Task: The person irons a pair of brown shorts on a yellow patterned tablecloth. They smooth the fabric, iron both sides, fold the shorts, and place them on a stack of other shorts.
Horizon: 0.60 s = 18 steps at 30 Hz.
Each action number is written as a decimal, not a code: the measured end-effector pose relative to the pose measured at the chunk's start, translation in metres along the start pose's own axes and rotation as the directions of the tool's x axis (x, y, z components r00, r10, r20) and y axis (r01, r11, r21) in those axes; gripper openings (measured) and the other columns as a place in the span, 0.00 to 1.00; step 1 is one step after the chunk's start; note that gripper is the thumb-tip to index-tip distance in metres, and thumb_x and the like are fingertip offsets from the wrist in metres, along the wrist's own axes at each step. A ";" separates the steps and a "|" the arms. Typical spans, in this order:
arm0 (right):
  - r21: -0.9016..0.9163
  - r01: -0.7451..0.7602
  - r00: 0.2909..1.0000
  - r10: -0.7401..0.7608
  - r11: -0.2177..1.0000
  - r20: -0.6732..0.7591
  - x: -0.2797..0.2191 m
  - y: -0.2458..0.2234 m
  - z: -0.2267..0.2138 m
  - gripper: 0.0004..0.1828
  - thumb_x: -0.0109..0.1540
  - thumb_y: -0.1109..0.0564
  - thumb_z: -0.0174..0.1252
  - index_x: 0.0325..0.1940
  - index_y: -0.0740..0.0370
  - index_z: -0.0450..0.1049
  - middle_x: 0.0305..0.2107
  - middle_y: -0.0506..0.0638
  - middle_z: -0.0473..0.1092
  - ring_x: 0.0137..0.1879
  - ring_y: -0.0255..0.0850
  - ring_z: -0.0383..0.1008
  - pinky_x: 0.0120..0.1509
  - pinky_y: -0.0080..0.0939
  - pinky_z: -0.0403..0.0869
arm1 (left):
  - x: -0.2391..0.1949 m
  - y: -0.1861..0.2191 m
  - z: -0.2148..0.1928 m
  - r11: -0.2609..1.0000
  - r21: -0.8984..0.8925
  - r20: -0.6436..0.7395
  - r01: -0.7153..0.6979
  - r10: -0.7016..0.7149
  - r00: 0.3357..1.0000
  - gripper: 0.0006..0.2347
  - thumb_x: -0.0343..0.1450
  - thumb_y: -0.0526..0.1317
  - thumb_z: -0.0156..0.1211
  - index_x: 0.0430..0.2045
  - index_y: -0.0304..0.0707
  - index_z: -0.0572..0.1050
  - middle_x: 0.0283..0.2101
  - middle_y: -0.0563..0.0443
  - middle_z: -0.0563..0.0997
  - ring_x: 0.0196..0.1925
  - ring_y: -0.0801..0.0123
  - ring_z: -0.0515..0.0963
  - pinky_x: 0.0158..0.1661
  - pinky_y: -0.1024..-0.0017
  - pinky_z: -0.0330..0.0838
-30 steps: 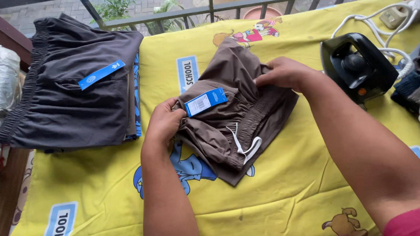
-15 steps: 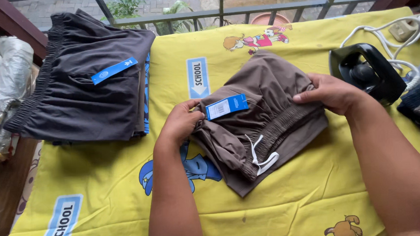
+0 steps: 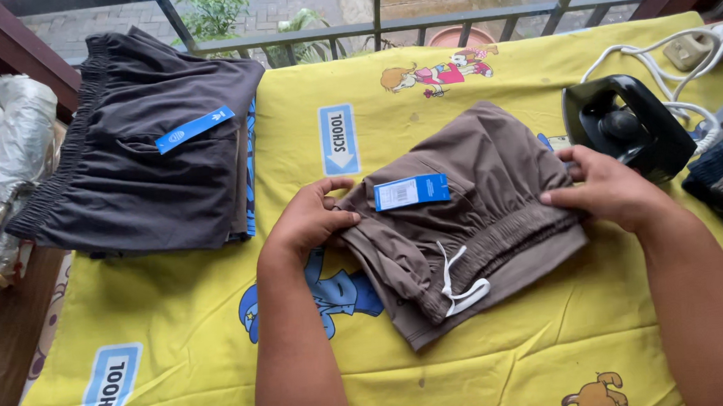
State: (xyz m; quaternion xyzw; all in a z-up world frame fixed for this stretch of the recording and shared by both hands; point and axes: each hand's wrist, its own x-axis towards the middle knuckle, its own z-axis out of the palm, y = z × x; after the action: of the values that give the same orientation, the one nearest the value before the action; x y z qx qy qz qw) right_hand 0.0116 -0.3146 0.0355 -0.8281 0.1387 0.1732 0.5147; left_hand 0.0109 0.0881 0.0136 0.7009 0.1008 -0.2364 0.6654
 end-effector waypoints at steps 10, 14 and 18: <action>-0.161 0.025 0.968 -0.065 0.987 -0.243 0.067 -0.013 0.016 0.33 0.55 0.32 0.69 0.55 0.55 0.78 0.48 0.62 0.73 0.56 0.54 0.73 0.53 0.57 0.73 | 0.009 -0.008 -0.001 0.963 0.256 -0.043 -0.088 0.103 0.994 0.29 0.60 0.36 0.71 0.59 0.42 0.74 0.31 0.46 0.83 0.29 0.68 0.80 0.24 0.70 0.78; -0.071 0.136 0.937 -0.151 0.988 -0.314 0.099 0.008 0.009 0.37 0.45 0.48 0.76 0.58 0.47 0.72 0.37 0.47 0.75 0.42 0.39 0.78 0.44 0.40 0.76 | 0.011 -0.012 -0.004 0.912 0.388 -0.018 -0.135 0.153 0.988 0.27 0.60 0.34 0.69 0.57 0.51 0.76 0.30 0.50 0.85 0.31 0.70 0.80 0.31 0.73 0.75; -0.688 0.244 0.680 -0.626 0.683 -0.381 0.072 0.027 0.014 0.35 0.50 0.46 0.75 0.60 0.41 0.72 0.46 0.45 0.73 0.55 0.44 0.75 0.57 0.48 0.74 | 0.008 -0.002 -0.004 0.635 0.772 -0.167 -0.031 0.250 0.954 0.28 0.55 0.48 0.67 0.53 0.76 0.74 0.42 0.64 0.84 0.48 0.65 0.83 0.48 0.60 0.75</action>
State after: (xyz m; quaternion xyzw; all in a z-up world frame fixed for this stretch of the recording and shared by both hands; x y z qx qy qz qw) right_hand 0.0633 -0.3178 -0.0226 -0.9621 0.0173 -0.1945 0.1901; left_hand 0.0182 0.0910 0.0084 0.9453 0.0227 -0.1104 0.3063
